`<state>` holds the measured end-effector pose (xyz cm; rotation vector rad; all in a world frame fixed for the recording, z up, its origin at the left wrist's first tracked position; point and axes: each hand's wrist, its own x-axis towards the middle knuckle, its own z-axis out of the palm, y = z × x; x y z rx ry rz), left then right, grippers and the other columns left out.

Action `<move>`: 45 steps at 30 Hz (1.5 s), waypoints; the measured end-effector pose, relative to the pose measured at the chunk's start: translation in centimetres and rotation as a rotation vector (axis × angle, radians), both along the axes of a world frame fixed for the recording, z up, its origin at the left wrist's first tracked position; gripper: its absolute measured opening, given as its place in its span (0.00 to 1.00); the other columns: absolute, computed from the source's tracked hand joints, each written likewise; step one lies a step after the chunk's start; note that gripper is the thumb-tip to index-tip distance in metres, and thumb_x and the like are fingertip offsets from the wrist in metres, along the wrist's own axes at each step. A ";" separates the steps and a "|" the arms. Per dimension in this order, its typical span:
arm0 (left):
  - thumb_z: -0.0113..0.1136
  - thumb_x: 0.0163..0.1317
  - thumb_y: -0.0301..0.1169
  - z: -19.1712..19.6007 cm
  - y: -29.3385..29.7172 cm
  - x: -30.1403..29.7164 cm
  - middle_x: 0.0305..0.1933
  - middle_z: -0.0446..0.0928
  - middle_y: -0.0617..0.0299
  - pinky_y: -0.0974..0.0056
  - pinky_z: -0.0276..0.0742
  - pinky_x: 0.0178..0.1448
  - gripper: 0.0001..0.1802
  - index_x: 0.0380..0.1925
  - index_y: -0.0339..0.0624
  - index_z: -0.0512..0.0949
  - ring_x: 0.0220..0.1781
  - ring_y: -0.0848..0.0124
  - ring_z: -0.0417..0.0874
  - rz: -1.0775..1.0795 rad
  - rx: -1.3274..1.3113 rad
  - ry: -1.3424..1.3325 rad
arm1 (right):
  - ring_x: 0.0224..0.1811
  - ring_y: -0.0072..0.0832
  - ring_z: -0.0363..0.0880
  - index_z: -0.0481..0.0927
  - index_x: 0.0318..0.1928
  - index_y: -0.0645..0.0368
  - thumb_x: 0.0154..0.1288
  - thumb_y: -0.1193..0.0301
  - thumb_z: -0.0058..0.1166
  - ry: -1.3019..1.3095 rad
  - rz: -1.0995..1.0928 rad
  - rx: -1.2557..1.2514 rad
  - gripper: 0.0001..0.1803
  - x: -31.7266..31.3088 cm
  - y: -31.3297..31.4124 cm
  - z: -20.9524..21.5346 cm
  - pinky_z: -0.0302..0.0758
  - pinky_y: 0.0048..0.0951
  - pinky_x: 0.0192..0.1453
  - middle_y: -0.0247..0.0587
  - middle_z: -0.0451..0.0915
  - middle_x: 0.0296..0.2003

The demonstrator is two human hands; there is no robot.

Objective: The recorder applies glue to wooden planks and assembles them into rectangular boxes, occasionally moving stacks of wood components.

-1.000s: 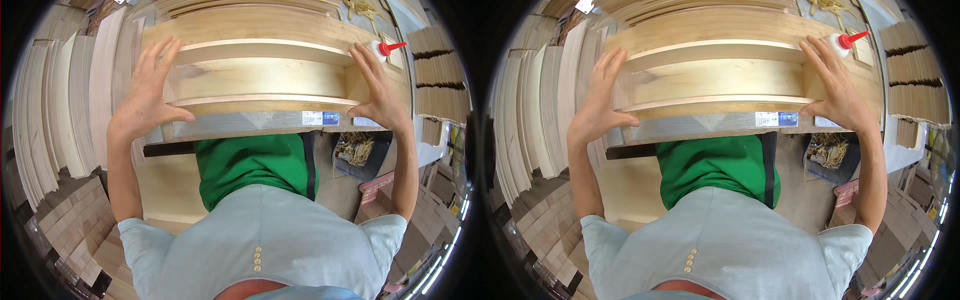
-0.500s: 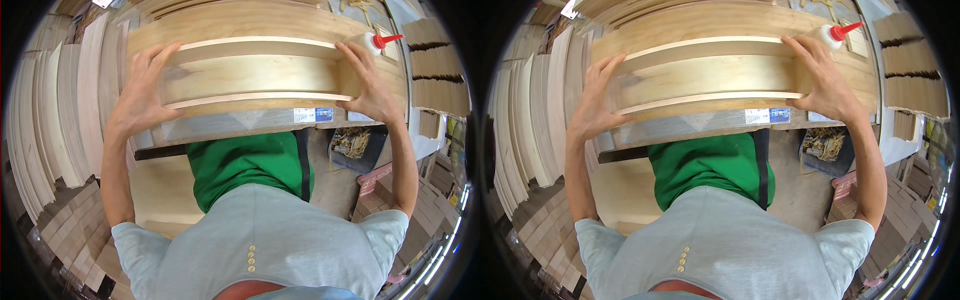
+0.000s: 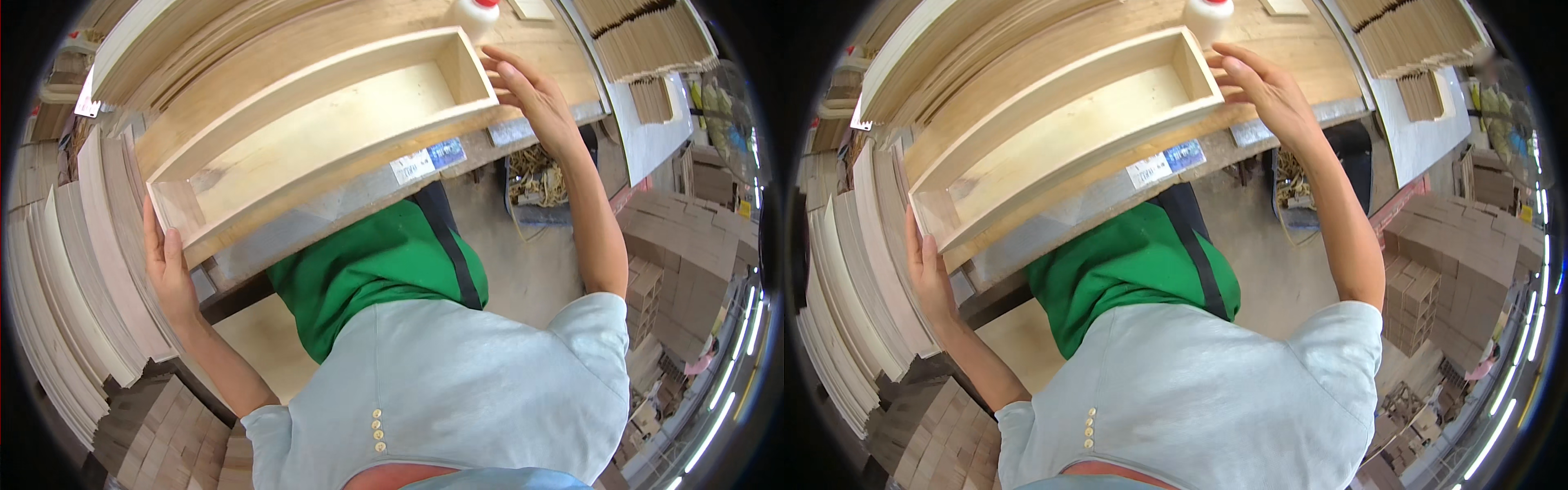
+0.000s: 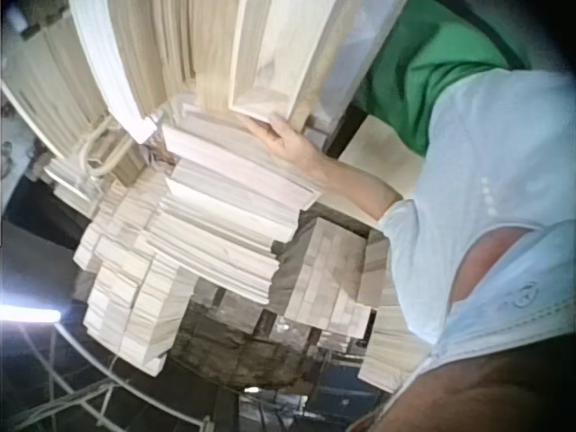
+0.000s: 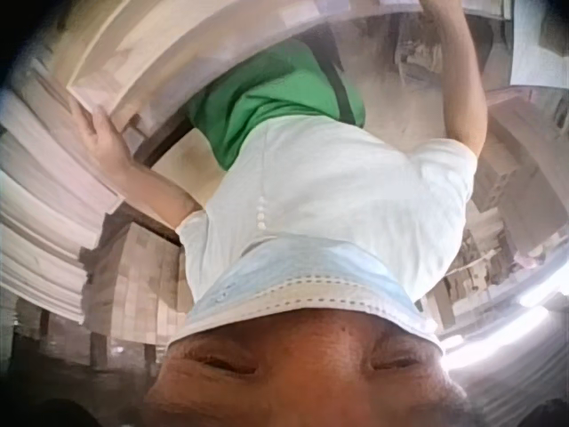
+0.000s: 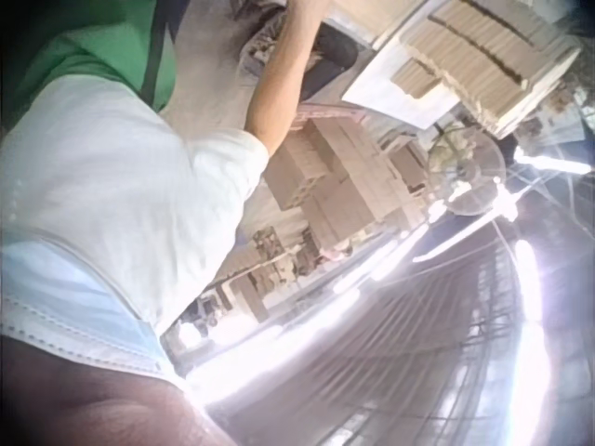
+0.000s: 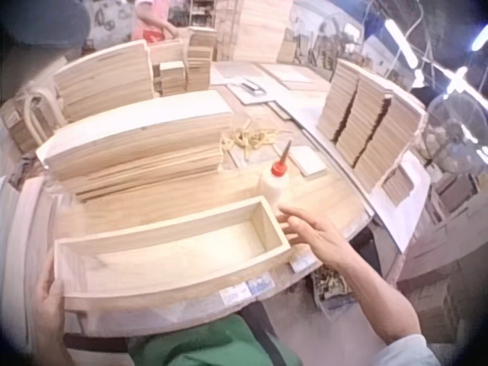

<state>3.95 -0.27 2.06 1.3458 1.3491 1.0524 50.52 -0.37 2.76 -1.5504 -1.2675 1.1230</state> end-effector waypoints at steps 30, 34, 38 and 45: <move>0.51 0.67 0.24 -7.8 -15.5 7.7 0.49 0.78 0.56 0.65 0.73 0.57 0.15 0.54 0.35 0.72 0.51 0.69 0.78 0.301 -0.124 -0.455 | 0.34 0.36 0.80 0.75 0.51 0.63 0.59 0.74 0.52 -0.799 0.760 0.209 0.18 -7.2 10.9 2.0 0.73 0.32 0.42 0.54 0.79 0.32; 0.52 0.67 0.25 -7.1 -15.2 9.1 0.49 0.78 0.56 0.66 0.74 0.57 0.15 0.53 0.36 0.73 0.51 0.70 0.79 0.178 -0.182 -0.382 | 0.28 0.33 0.75 0.76 0.48 0.65 0.60 0.73 0.50 -0.851 0.770 0.229 0.16 -7.1 11.2 1.9 0.71 0.31 0.38 0.52 0.76 0.26; 0.56 0.64 0.25 -5.5 -15.4 9.4 0.49 0.78 0.56 0.65 0.75 0.55 0.17 0.53 0.36 0.73 0.50 0.70 0.79 0.169 -0.091 -0.236 | 0.29 0.25 0.71 0.76 0.48 0.64 0.62 0.71 0.51 -0.759 0.735 0.352 0.15 -7.9 10.5 1.4 0.70 0.30 0.37 0.49 0.75 0.27; 0.68 0.54 0.39 3.6 -14.9 9.9 0.63 0.59 0.45 0.57 0.70 0.61 0.45 0.67 0.36 0.55 0.63 0.54 0.67 0.312 0.614 0.232 | 0.40 0.21 0.74 0.75 0.53 0.69 0.71 0.72 0.49 -0.436 0.605 0.531 0.15 -13.2 5.3 5.9 0.71 0.21 0.47 0.37 0.80 0.42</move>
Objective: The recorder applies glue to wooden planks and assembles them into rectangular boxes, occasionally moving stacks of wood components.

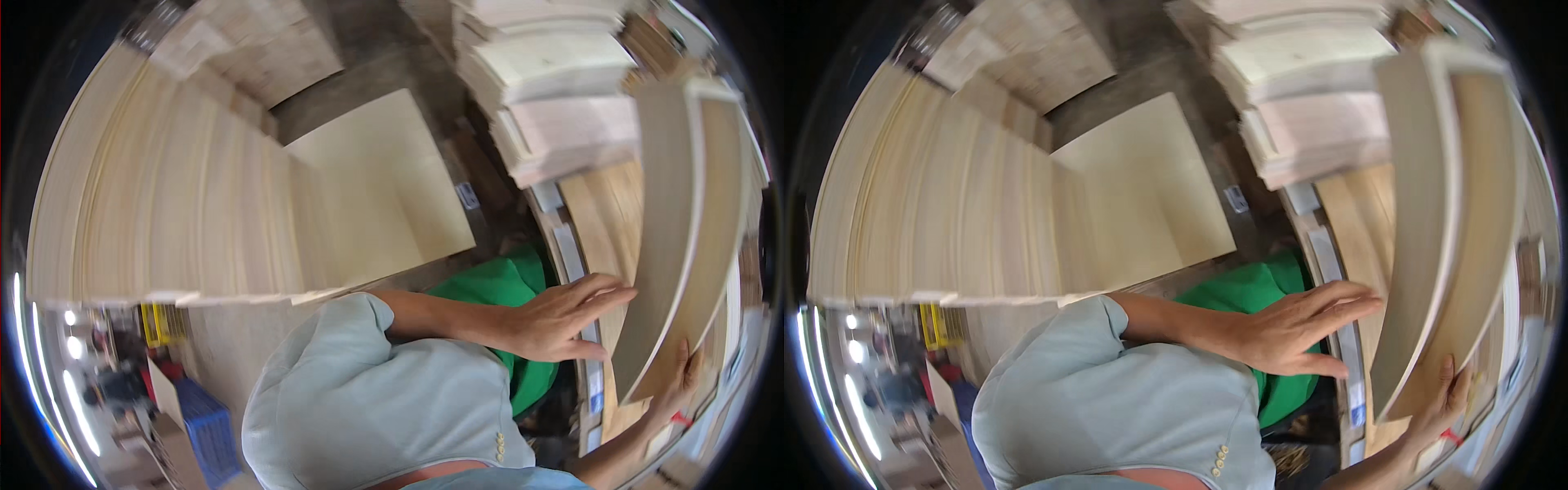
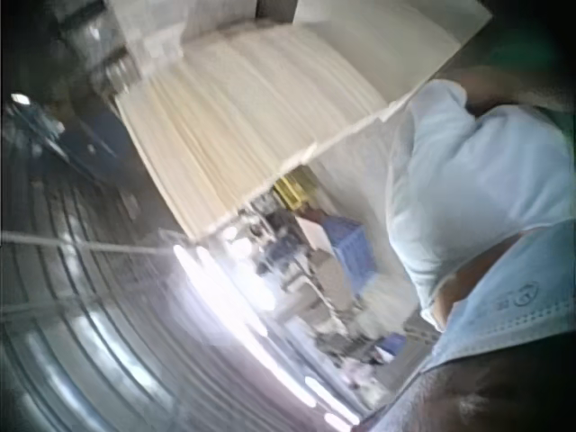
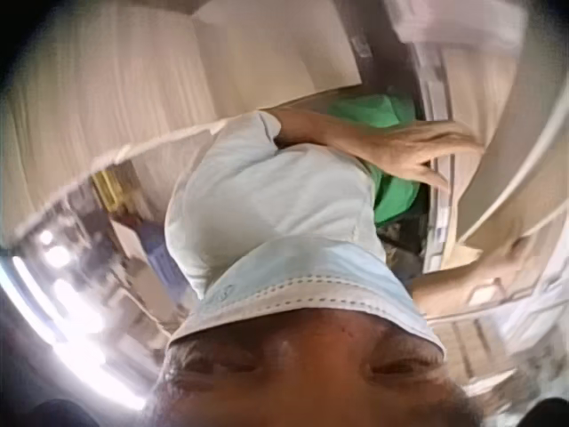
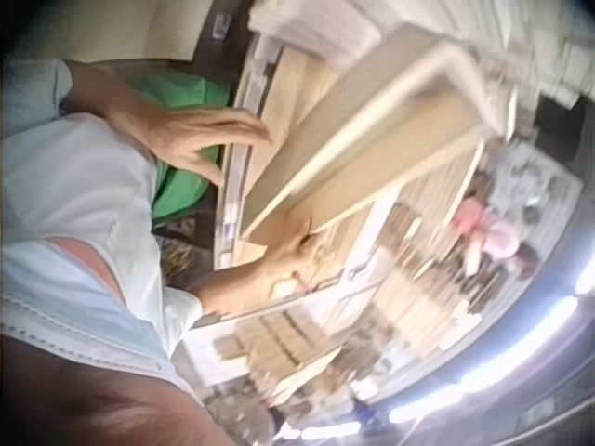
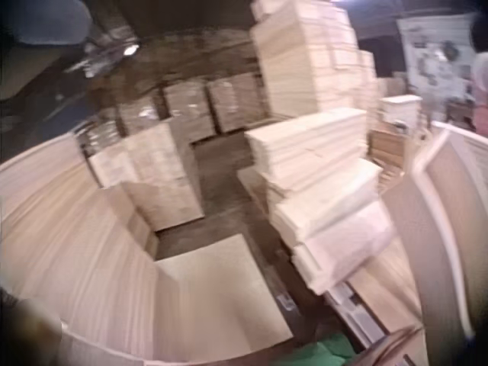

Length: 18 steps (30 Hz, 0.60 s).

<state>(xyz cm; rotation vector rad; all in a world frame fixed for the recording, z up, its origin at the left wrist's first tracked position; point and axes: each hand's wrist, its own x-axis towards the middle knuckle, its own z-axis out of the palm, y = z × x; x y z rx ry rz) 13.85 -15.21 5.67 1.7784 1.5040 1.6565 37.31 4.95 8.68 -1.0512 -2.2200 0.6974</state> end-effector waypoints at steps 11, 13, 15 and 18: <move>0.51 0.58 0.28 16.9 -12.4 -13.8 0.30 0.81 0.49 0.61 0.77 0.39 0.16 0.47 0.37 0.75 0.31 0.61 0.83 1.469 0.197 0.436 | 0.63 0.47 0.68 0.64 0.64 0.63 0.62 0.72 0.56 0.582 0.896 0.251 0.31 -28.1 -17.0 10.2 0.66 0.38 0.64 0.54 0.69 0.61; 0.57 0.57 0.35 22.3 -17.9 -13.3 0.51 0.70 0.50 0.62 0.66 0.56 0.25 0.56 0.41 0.70 0.51 0.59 0.71 1.163 -0.010 0.135 | 0.63 0.47 0.67 0.64 0.65 0.63 0.61 0.72 0.57 0.642 0.963 0.257 0.31 -28.4 -18.4 10.1 0.66 0.39 0.65 0.55 0.68 0.61; 0.63 0.56 0.42 22.6 -18.0 -12.3 0.71 0.58 0.50 0.63 0.55 0.72 0.37 0.64 0.44 0.64 0.72 0.57 0.59 0.824 -0.215 -0.165 | 0.64 0.48 0.66 0.63 0.65 0.63 0.61 0.71 0.57 0.689 1.016 0.252 0.32 -28.6 -19.0 9.7 0.66 0.39 0.65 0.55 0.67 0.61; 0.50 0.58 0.31 19.5 -16.1 -11.5 0.33 0.81 0.46 0.59 0.77 0.42 0.20 0.51 0.39 0.75 0.34 0.57 0.84 1.673 -0.019 0.552 | 0.64 0.49 0.65 0.64 0.64 0.62 0.61 0.70 0.57 0.631 1.142 0.171 0.31 -28.6 -19.6 9.2 0.66 0.39 0.65 0.56 0.66 0.62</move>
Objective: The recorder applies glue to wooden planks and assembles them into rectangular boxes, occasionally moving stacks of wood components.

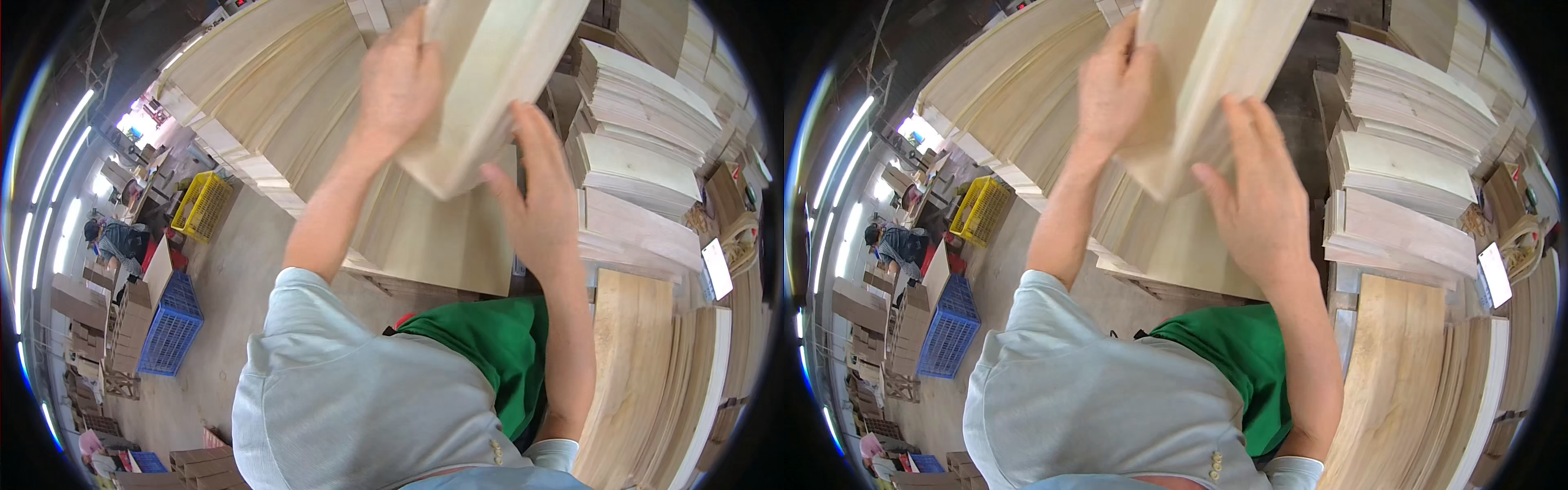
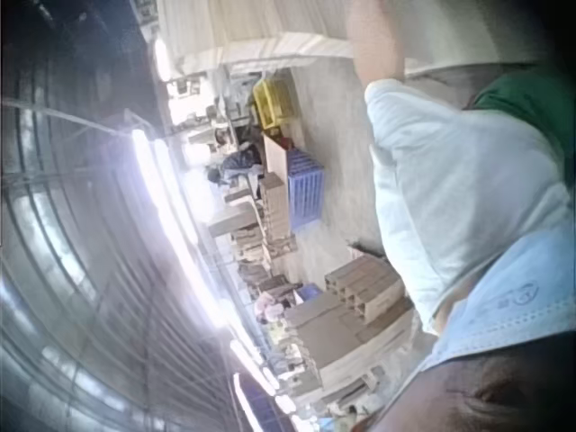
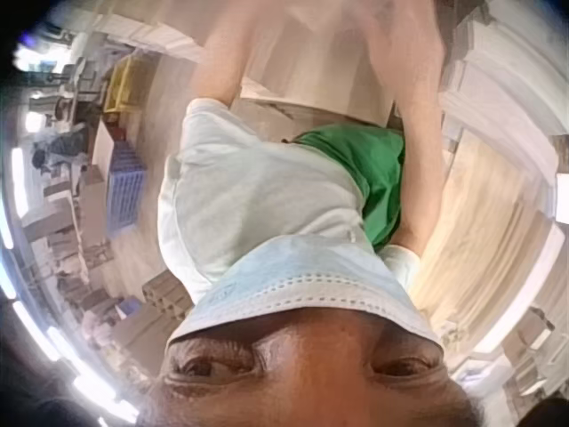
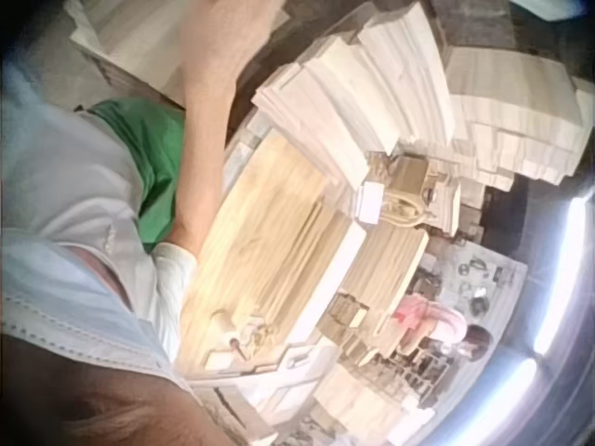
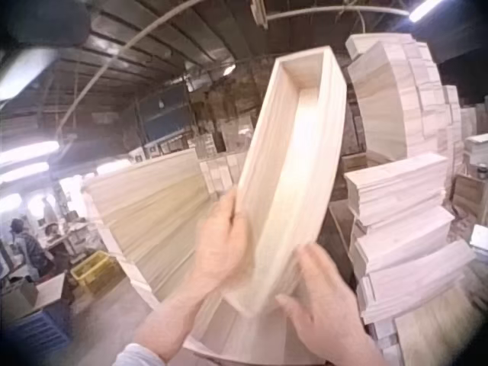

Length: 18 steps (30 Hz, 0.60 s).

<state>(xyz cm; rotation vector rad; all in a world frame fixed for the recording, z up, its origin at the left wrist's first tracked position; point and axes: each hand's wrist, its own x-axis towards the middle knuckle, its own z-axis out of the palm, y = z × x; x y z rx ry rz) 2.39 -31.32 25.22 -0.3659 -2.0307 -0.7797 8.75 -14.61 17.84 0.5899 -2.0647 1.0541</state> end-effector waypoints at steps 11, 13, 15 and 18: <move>0.46 0.59 0.31 -12.0 -10.7 -6.1 0.48 0.76 0.36 0.48 0.71 0.55 0.25 0.58 0.39 0.69 0.50 0.44 0.78 0.079 -0.134 -0.435 | 0.46 0.47 0.79 0.72 0.57 0.62 0.62 0.75 0.55 -0.461 0.241 -0.136 0.22 2.0 1.5 -11.4 0.76 0.38 0.48 0.55 0.79 0.44; 0.46 0.60 0.31 -19.7 -12.1 -6.7 0.44 0.78 0.37 0.47 0.71 0.55 0.24 0.58 0.40 0.69 0.48 0.43 0.79 0.347 -0.294 -0.602 | 0.40 0.43 0.83 0.74 0.55 0.61 0.60 0.79 0.56 -0.484 0.211 -0.194 0.20 2.9 1.9 -14.8 0.79 0.33 0.42 0.51 0.82 0.38; 0.48 0.57 0.29 -27.4 -13.0 -6.0 0.42 0.78 0.37 0.46 0.72 0.53 0.25 0.58 0.41 0.70 0.47 0.43 0.79 0.405 -0.236 -0.751 | 0.40 0.41 0.83 0.74 0.54 0.61 0.61 0.80 0.56 -0.587 0.197 -0.210 0.20 3.8 2.4 -17.9 0.79 0.32 0.42 0.51 0.82 0.38; 0.49 0.54 0.29 -34.3 -13.9 -3.9 0.40 0.79 0.38 0.46 0.73 0.53 0.25 0.55 0.40 0.71 0.45 0.45 0.80 0.451 -0.225 -0.972 | 0.41 0.36 0.84 0.76 0.53 0.62 0.62 0.81 0.54 -0.731 0.188 -0.180 0.17 5.2 2.6 -21.1 0.79 0.30 0.43 0.49 0.83 0.38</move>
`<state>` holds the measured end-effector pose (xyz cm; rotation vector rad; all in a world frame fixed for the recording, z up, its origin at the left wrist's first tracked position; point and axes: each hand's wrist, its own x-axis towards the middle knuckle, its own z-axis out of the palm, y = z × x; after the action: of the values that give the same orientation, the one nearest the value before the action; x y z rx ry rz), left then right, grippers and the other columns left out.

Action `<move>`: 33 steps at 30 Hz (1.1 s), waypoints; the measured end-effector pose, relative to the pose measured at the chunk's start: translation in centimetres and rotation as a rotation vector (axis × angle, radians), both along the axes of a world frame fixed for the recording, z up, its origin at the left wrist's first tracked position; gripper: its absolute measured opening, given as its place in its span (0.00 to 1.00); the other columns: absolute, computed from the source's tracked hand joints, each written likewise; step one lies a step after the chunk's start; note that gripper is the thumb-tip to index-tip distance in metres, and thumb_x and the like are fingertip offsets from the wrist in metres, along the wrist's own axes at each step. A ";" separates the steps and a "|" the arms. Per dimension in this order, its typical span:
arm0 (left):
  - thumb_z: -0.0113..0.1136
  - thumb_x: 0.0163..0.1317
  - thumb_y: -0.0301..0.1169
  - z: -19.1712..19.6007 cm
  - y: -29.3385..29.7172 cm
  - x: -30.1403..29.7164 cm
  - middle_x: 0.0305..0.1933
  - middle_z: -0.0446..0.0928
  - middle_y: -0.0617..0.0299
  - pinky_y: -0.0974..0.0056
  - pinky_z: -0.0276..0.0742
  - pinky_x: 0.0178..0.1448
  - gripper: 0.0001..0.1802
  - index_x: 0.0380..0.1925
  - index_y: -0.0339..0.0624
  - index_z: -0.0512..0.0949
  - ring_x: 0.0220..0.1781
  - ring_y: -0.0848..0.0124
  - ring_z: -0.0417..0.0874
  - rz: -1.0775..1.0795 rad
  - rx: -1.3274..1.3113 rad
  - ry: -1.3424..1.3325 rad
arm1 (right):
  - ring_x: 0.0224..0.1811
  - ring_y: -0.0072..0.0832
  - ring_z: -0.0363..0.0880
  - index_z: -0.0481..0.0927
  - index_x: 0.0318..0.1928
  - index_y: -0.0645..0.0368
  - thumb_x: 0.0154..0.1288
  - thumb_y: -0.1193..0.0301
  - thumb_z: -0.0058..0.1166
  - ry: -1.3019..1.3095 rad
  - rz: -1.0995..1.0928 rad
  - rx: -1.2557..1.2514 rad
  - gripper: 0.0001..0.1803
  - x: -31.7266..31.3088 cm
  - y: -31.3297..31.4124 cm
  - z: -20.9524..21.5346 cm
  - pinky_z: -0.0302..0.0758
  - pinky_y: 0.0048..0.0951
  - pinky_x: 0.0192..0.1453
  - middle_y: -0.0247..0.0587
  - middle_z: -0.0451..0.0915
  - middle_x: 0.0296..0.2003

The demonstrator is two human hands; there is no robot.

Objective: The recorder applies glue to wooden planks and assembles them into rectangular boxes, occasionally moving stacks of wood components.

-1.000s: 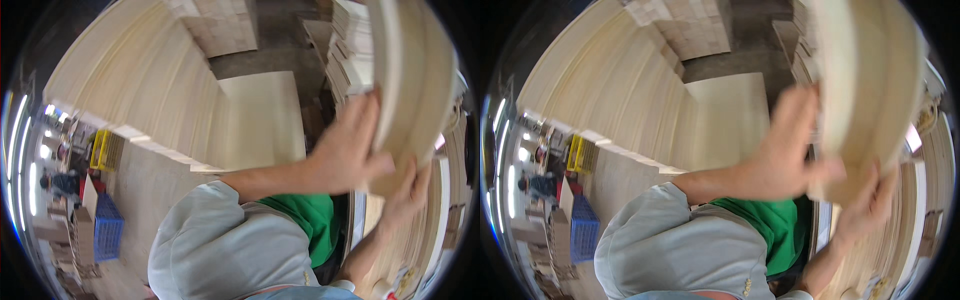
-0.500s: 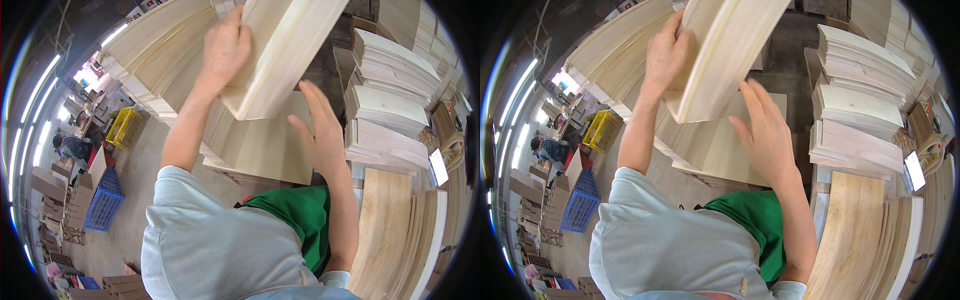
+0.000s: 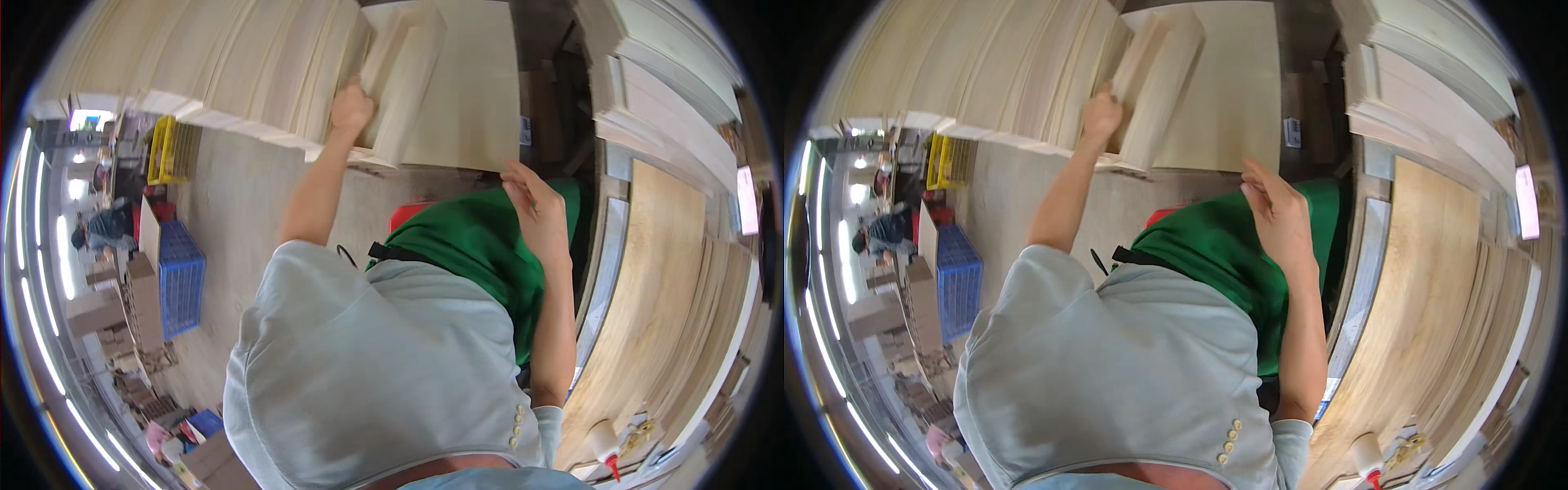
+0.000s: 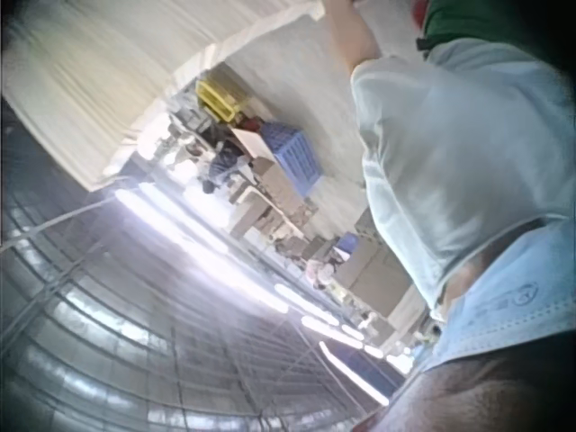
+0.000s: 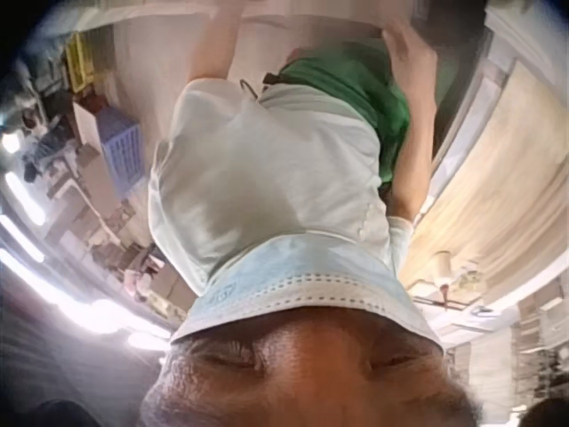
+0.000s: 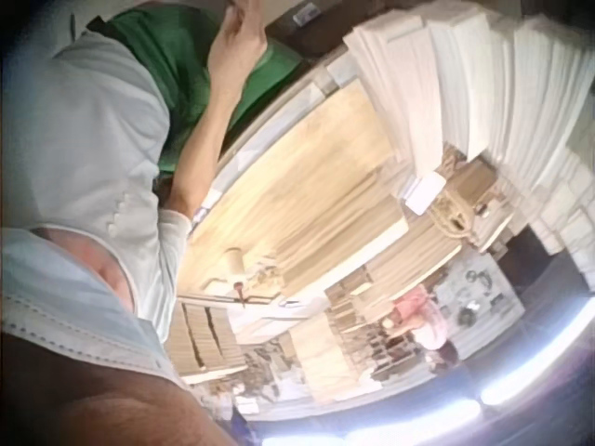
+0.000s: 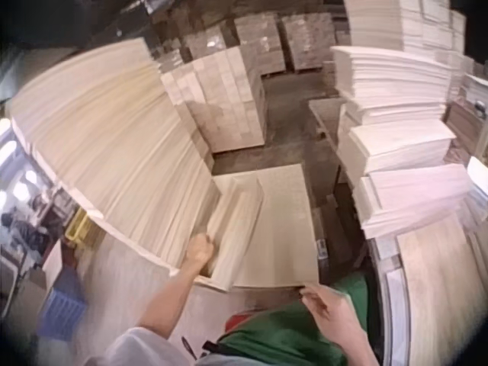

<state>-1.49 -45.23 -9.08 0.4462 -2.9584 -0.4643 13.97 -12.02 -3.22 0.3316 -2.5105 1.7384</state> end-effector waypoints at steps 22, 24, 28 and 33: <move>0.53 0.53 0.22 -11.9 -4.8 16.4 0.74 0.47 0.44 0.61 0.47 0.74 0.48 0.71 0.34 0.40 0.75 0.57 0.49 0.494 1.093 0.280 | 0.45 0.27 0.81 0.76 0.53 0.64 0.67 0.76 0.51 -0.237 -0.006 0.079 0.15 2.7 -2.1 -1.5 0.75 0.26 0.52 0.44 0.83 0.43; 0.51 0.53 0.21 -10.5 -4.6 15.2 0.75 0.44 0.46 0.60 0.46 0.74 0.48 0.71 0.35 0.37 0.76 0.56 0.46 0.421 1.077 0.248 | 0.45 0.28 0.81 0.76 0.53 0.64 0.67 0.77 0.51 -0.213 -0.004 0.058 0.15 2.9 -1.7 -1.7 0.75 0.27 0.52 0.43 0.83 0.43; 0.49 0.53 0.20 -7.5 -3.5 12.9 0.76 0.40 0.47 0.60 0.42 0.76 0.50 0.72 0.38 0.32 0.77 0.56 0.41 0.442 1.225 0.234 | 0.46 0.24 0.79 0.76 0.55 0.65 0.68 0.76 0.49 -0.222 -0.010 0.045 0.16 3.3 -1.8 -1.7 0.73 0.24 0.53 0.42 0.83 0.43; 0.50 0.50 0.18 -7.2 -4.0 13.7 0.75 0.40 0.42 0.59 0.40 0.76 0.49 0.71 0.33 0.35 0.77 0.53 0.42 0.378 0.988 0.356 | 0.46 0.26 0.80 0.76 0.54 0.65 0.67 0.77 0.50 -0.202 0.004 0.040 0.16 3.4 -1.6 -2.0 0.73 0.25 0.53 0.43 0.83 0.43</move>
<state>12.24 -49.22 -16.30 0.8539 -2.0436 -1.7082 17.33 -13.64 -5.23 0.1713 -2.6862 1.8095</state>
